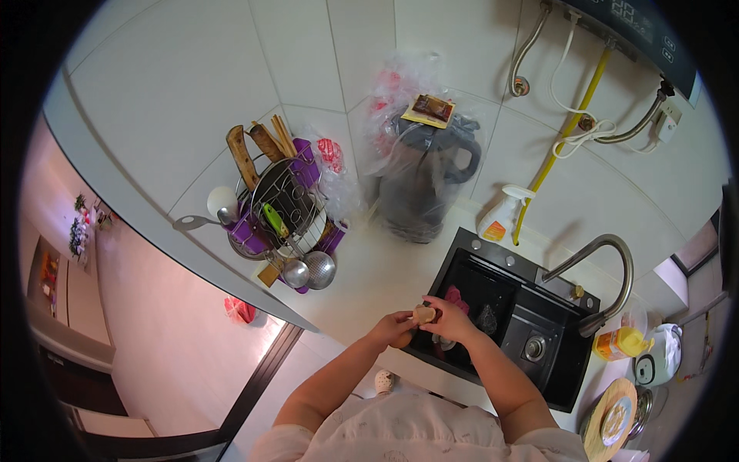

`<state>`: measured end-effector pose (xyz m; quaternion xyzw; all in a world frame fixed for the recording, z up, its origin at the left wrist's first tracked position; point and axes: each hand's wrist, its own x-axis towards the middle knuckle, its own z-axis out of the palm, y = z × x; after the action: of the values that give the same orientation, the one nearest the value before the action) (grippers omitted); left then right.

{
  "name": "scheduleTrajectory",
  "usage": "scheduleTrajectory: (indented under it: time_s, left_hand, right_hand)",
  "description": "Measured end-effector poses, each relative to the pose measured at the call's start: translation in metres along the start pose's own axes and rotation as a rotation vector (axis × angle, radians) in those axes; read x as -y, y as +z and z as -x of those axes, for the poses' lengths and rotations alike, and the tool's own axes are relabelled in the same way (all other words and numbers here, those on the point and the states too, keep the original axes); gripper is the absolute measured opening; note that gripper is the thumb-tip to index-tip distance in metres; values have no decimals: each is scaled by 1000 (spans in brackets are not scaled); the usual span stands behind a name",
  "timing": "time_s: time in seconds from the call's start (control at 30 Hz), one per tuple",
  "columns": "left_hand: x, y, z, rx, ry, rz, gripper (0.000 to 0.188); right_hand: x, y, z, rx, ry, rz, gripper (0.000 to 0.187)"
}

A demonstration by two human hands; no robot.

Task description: The person cracks eggs into a bowl, discards shells into a plastic bag, and whisks the eggs with chopsticks. They also clean the sink drain and wipe the sink area with a cloth.

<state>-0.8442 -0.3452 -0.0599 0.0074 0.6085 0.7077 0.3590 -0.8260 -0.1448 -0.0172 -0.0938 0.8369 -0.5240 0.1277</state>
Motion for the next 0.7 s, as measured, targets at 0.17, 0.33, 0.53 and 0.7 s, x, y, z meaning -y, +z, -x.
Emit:
scheduleTrajectory:
  time_s: [0.17, 0.33, 0.53, 0.7]
  left_hand:
    - [-11, -26, -7, 72, -43, -90, 45]
    - [-4, -38, -20, 38, -76, -104, 46]
    - [-6, -62, -24, -188, -207, 476, 29]
    - [17, -75, -23, -337, -140, 660, 25]
  right_hand:
    - [9, 16, -15, -111, -5, 54, 60]
    - [-24, 15, -13, -242, 64, 120, 59]
    - [-88, -9, 1, -519, 401, 327, 59]
    - [-122, -21, 7, -535, 606, 524, 58]
